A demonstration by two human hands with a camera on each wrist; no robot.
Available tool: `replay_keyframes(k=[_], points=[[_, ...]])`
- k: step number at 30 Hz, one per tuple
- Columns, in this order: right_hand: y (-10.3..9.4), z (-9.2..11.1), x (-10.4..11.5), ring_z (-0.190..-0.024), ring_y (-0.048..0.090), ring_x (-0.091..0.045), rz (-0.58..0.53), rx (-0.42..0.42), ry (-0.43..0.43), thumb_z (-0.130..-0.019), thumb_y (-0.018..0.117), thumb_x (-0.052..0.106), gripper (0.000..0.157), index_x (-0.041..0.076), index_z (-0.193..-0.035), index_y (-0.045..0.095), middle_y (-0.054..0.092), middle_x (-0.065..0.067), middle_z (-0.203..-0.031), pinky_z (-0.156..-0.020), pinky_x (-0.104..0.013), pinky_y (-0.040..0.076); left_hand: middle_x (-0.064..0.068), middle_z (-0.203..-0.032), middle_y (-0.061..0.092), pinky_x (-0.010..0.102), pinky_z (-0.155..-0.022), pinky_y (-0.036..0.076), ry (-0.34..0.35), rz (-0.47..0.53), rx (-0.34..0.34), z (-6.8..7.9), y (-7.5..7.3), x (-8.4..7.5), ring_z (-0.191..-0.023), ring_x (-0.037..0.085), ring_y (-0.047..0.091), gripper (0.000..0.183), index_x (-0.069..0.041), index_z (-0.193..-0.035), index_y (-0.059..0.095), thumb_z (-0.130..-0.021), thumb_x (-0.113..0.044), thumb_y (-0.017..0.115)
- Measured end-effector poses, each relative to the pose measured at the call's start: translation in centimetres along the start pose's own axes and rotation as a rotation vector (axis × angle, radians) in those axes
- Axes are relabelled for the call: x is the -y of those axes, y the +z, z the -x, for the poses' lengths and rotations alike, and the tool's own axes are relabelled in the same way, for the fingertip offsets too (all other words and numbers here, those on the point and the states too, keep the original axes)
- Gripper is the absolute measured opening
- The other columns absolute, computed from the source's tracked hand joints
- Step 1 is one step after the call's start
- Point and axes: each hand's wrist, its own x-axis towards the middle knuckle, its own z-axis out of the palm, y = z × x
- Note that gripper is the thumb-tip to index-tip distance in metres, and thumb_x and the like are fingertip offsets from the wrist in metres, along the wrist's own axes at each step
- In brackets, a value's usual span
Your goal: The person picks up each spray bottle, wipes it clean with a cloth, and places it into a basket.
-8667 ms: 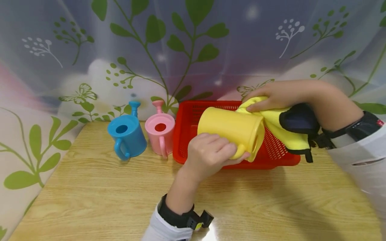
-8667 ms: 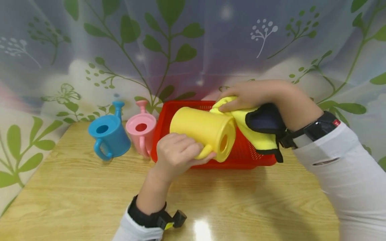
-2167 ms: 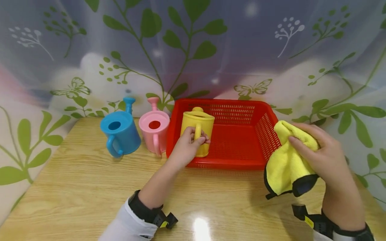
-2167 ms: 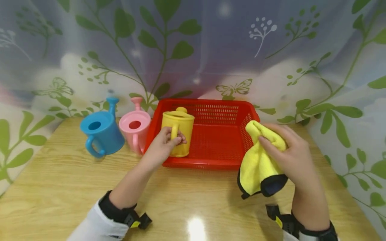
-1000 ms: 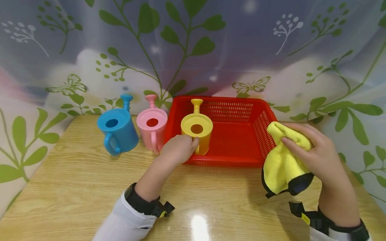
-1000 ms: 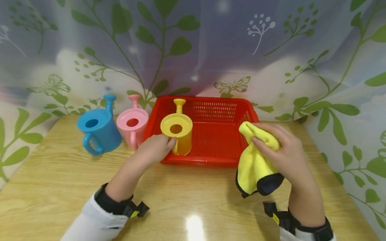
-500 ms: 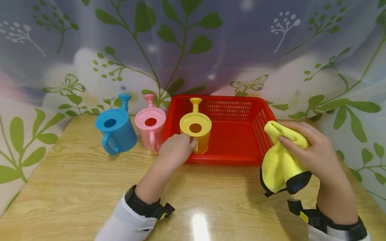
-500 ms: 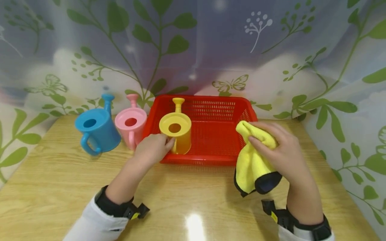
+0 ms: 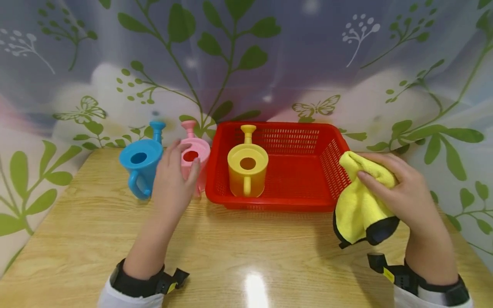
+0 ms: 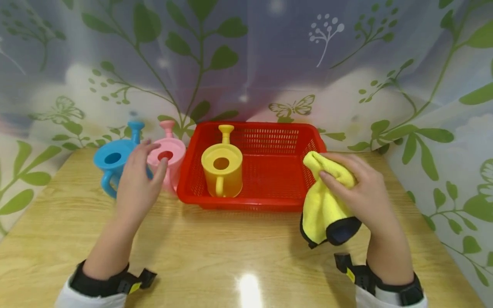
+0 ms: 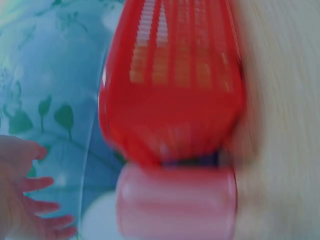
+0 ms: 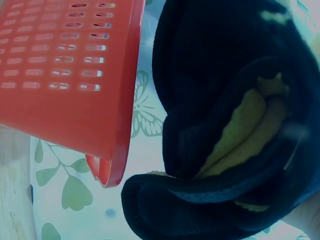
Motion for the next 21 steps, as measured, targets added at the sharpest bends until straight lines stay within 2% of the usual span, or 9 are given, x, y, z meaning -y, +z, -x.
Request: replay_keyframes(k=[3,7,9,12,14,18,21], points=[[-0.1,0.0,0.0,-0.069,0.044,-0.007,0.012,-0.012,-0.022,-0.076,0.071,0.007,0.038,0.016,-0.112,0.063,0.053,0.026,-0.099,-0.053,-0.017,0.036,0.012,-0.151,0.014,0.064,-0.095,0.031,-0.003,-0.002,-0.065,0.2,-1.1,2.1,-0.133,0.033,0.016,0.057,-0.011,-0.139,0.029,-0.091,-0.032,0.052],[-0.2,0.0,-0.1,-0.068,0.043,-0.007,0.010,-0.012,-0.018,-0.076,0.071,0.007,0.038,0.016,-0.112,0.063,0.054,0.025,-0.098,-0.052,-0.017,0.036,0.015,-0.151,0.006,0.066,-0.099,0.022,-0.020,0.053,-0.118,0.6,-2.0,4.7,-0.135,0.034,0.006,0.064,-0.010,-0.143,0.020,-0.091,-0.027,0.052],[-0.1,-0.1,-0.1,-0.069,0.044,-0.007,0.004,-0.005,-0.001,-0.076,0.071,0.009,0.038,0.017,-0.113,0.063,0.054,0.024,-0.099,-0.052,-0.017,0.037,0.015,-0.152,0.001,0.065,-0.102,0.018,-0.055,0.084,-0.132,0.6,-2.4,5.9,-0.136,0.034,0.003,0.069,-0.011,-0.145,0.012,-0.091,-0.027,0.051],[0.0,-0.1,-0.2,-0.071,0.044,-0.008,0.005,0.000,0.005,-0.077,0.071,0.009,0.039,0.018,-0.113,0.063,0.054,0.024,-0.100,-0.053,-0.017,0.037,0.015,-0.151,-0.009,0.064,-0.104,0.013,-0.138,0.118,-0.117,0.6,-2.9,7.7,-0.136,0.034,-0.005,0.076,-0.012,-0.146,-0.001,-0.092,-0.031,0.049],[0.0,-0.2,-0.2,-0.071,0.044,-0.008,0.011,-0.003,-0.001,-0.077,0.070,0.010,0.038,0.018,-0.113,0.063,0.053,0.025,-0.100,-0.054,-0.017,0.036,0.019,-0.150,-0.011,0.065,-0.104,0.010,-0.184,0.152,-0.072,0.6,-3.2,9.0,-0.135,0.037,-0.006,0.079,-0.009,-0.145,-0.007,-0.093,-0.033,0.047],[0.1,-0.2,-0.1,-0.069,0.044,-0.008,0.017,-0.009,-0.010,-0.077,0.070,0.010,0.037,0.018,-0.112,0.063,0.053,0.025,-0.098,-0.053,-0.017,0.036,0.032,-0.142,0.001,0.063,-0.099,0.024,-0.295,0.270,0.090,0.4,-3.8,11.4,-0.128,0.049,0.012,0.077,0.001,-0.141,-0.007,-0.095,-0.037,0.041],[0.2,-0.2,0.0,-0.069,0.043,-0.008,0.022,-0.013,-0.014,-0.077,0.070,0.011,0.036,0.018,-0.112,0.063,0.053,0.025,-0.097,-0.053,-0.017,0.036,0.037,-0.134,0.011,0.062,-0.093,0.033,-0.351,0.301,0.227,0.4,-4.0,12.5,-0.119,0.053,0.025,0.078,0.008,-0.137,-0.002,-0.095,-0.043,0.038]])
